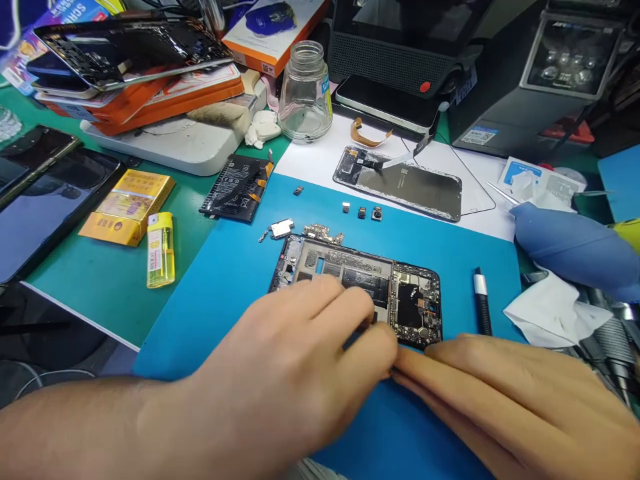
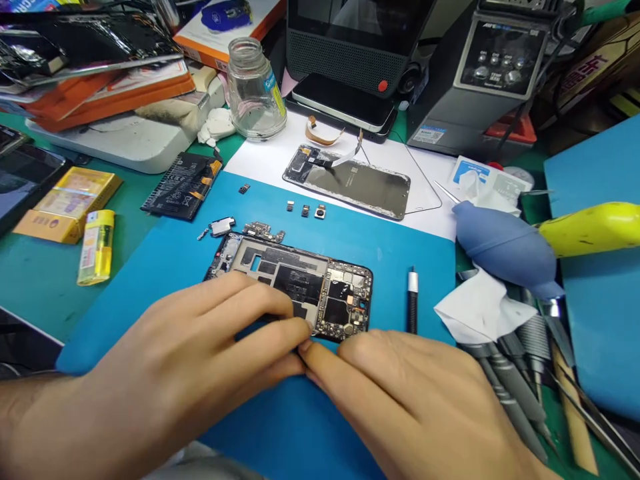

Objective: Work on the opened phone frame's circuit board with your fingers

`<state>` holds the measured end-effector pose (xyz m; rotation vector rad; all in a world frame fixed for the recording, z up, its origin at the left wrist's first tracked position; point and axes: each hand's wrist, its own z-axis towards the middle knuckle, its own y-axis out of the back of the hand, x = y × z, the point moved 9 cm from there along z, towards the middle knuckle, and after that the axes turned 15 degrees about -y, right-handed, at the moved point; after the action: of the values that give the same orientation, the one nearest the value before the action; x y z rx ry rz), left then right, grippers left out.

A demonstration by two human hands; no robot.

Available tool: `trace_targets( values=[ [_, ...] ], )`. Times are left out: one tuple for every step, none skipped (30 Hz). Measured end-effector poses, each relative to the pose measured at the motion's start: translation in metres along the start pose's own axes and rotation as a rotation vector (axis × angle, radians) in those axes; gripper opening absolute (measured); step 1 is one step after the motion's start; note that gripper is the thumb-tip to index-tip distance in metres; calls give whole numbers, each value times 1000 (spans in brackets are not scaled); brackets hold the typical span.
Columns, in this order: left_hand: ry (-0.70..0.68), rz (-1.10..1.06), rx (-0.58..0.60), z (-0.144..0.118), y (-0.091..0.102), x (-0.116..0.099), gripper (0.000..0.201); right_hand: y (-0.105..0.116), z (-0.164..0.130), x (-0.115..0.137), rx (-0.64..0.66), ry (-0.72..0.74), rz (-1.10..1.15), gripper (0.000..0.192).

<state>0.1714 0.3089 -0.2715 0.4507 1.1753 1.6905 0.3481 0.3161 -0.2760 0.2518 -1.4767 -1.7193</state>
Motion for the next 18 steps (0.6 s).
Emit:
trace_targets(
  values=[
    [-6, 52, -14, 0, 2, -5, 41, 1, -1, 1, 17, 16, -1, 30],
    [-22, 102, -22, -1, 3, -11, 45, 4, -2, 2, 20, 23, -11, 30],
    [-38, 140, -42, -2, 5, -16, 46, 6, -4, 1, 18, 12, -30, 28],
    [-45, 168, -55, -4, 6, -21, 47, 8, -6, 0, 17, -14, -61, 25],
    [-40, 176, -51, -5, 4, -22, 46, 9, -8, -1, 18, -48, -105, 21],
    [-22, 182, -51, -8, 3, -22, 45, 9, -11, -3, 25, -85, -155, 20],
    [-7, 194, -49, -9, 1, -21, 45, 8, -14, -4, 30, -119, -191, 21],
    [-7, 198, -49, -10, -1, -20, 44, 7, -17, -5, 38, -144, -217, 24],
    [-12, 229, -68, -11, -2, -19, 45, 6, -19, -6, 46, -159, -235, 27],
    [-44, 247, -93, -11, -4, -20, 45, 5, -21, -7, 49, -160, -240, 28],
    [-63, 261, -113, -12, -5, -21, 46, 5, -21, -6, 40, -154, -224, 30],
    [-79, 274, -133, -12, -7, -22, 46, 6, -21, -6, 33, -136, -210, 32],
    [-87, 285, -141, -12, -9, -24, 45, 5, -20, -5, 35, -111, -211, 32],
    [-71, 301, -132, -13, -12, -24, 43, 3, -19, -4, 50, -89, -221, 31],
    [-47, 324, -112, -14, -15, -25, 40, 1, -18, -4, 72, -73, -224, 29],
    [-24, 349, -83, -15, -18, -26, 37, 0, -17, -4, 90, -62, -229, 31],
    [-2, 371, -50, -16, -21, -27, 36, -1, -15, -4, 103, -62, -232, 34],
    [11, 388, -20, -17, -24, -29, 35, -2, -13, -5, 118, -78, -223, 37]
  ],
)
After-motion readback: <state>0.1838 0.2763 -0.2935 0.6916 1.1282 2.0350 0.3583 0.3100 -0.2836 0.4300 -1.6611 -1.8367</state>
